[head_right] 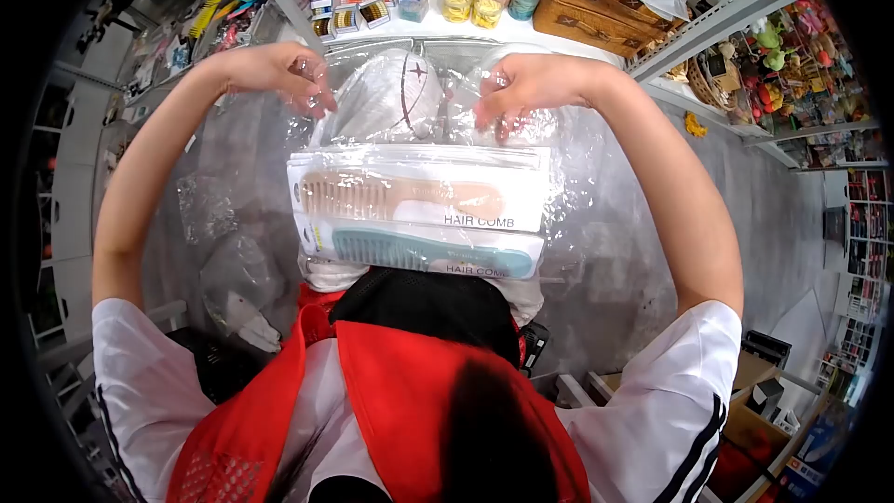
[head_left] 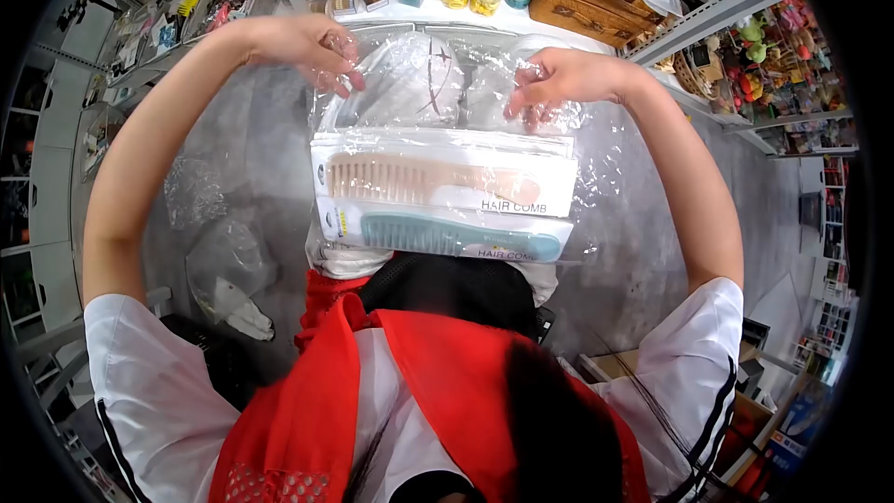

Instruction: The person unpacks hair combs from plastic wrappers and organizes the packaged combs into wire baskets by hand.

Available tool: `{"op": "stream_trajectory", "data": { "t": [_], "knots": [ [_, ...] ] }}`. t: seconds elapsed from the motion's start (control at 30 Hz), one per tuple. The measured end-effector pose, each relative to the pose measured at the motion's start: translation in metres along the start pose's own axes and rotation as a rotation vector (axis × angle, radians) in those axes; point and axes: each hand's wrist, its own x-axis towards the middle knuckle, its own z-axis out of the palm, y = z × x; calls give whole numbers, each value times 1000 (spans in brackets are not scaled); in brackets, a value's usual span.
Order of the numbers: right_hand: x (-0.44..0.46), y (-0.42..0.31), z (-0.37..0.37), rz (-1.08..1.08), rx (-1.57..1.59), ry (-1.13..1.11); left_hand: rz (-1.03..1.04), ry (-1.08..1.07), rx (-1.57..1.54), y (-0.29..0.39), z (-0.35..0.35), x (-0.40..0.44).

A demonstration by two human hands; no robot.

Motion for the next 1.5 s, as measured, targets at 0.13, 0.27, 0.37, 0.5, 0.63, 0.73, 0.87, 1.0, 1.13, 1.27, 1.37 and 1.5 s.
{"op": "stream_trajectory", "data": {
  "t": [0.13, 0.27, 0.37, 0.5, 0.63, 0.73, 0.87, 1.0, 1.13, 1.27, 1.37, 1.5],
  "knots": [
    [0, 2, 0, 90, 282, -59, 68, -80, -295, -16, 8, -3],
    [-25, -12, 3, -20, 137, 2, 175, -101, -381, -15, 13, -24],
    [-57, -39, 21, -111, 188, -39, 176, -119, -389, -12, 32, -54],
    [-78, -44, 66, -37, 376, -144, 26, -136, -650, -19, 95, -86],
    [-73, -26, 100, 105, 449, -276, -153, -161, -808, -51, 142, -88],
    [-73, -10, 103, 127, 479, -336, -194, -30, -919, -69, 154, -91],
    [-79, -6, 79, 100, 265, -360, -169, 125, -906, -68, 158, -93],
    [-93, -8, 68, 113, 26, -257, -79, 279, -796, -64, 165, -97],
    [-119, -7, 72, 66, 90, 23, 0, 485, -676, -78, 167, -105],
    [-134, 3, 87, 15, 471, 260, 13, 463, -675, -78, 167, -106],
    [-135, -3, 95, 246, 629, 284, 26, 391, -693, -91, 172, -99],
    [-122, 22, 100, 174, 449, 380, -96, 315, -804, -94, 175, -85]
  ]
}}
